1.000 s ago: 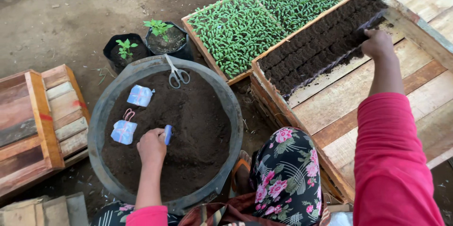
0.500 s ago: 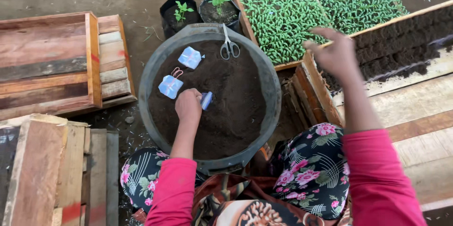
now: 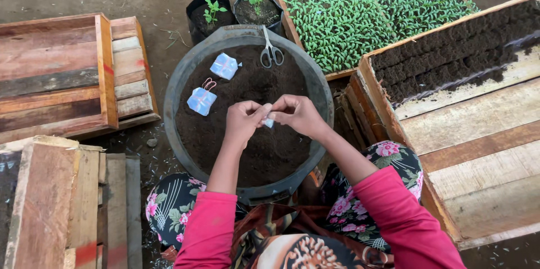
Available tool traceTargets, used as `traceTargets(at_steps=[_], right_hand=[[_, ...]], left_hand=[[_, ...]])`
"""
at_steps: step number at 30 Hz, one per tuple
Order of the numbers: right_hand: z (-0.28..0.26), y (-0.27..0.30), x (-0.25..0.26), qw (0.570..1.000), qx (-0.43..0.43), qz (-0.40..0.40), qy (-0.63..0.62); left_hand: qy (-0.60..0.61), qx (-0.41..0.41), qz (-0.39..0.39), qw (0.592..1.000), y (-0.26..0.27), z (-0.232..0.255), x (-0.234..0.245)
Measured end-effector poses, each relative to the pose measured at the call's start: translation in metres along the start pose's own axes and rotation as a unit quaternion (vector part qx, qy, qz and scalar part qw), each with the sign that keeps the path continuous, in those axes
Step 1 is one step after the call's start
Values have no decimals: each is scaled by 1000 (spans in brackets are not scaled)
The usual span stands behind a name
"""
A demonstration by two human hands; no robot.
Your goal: The person sits cross-legged and repeatedly scoops soil from a large basin, forms small soil balls, and places them into a wooden seedling tray. They also handle small blue seed packets and rubber bands during the process.
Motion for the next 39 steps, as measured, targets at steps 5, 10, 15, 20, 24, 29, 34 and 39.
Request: traceTargets(at_steps=[5,10,15,20,24,29,34,39], right_hand=[[8,-10,17,1000,-13,9,16],[122,-36,57,974,-80,58,205],[176,-16,42,953,-66,101,277],[183,4,18,938,-131,222,234],[187,8,11,914,-246,310,87],[246,-7,1,829,-254,373,-331],[137,-10,-16,749,-258,338,-508],[99,-13,-10,717,-211,317,-584]], left_hand=[[7,-9,-33,999,5,12,-3],[-99,-40,7,994,-8,0,-2],[-167,-49,39,984,-11,0,0],[-270,-105,34,956,-24,-14,-16],[-320,-150,65,933,-11,8,-17],[-330,-162,59,928,-9,11,-18],[-344,-126,49,929,4,24,-21],[-375,-97,14,922,-14,-3,-35]])
Point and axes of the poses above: each hand's wrist, its own y-axis away from the middle knuckle, its own x-axis out of the back of the hand, z = x × y, the point moved 10 cm from there along -y, towards the middle knuckle, and after that the axes turned 4 degrees about x, right-handed, at the moved point
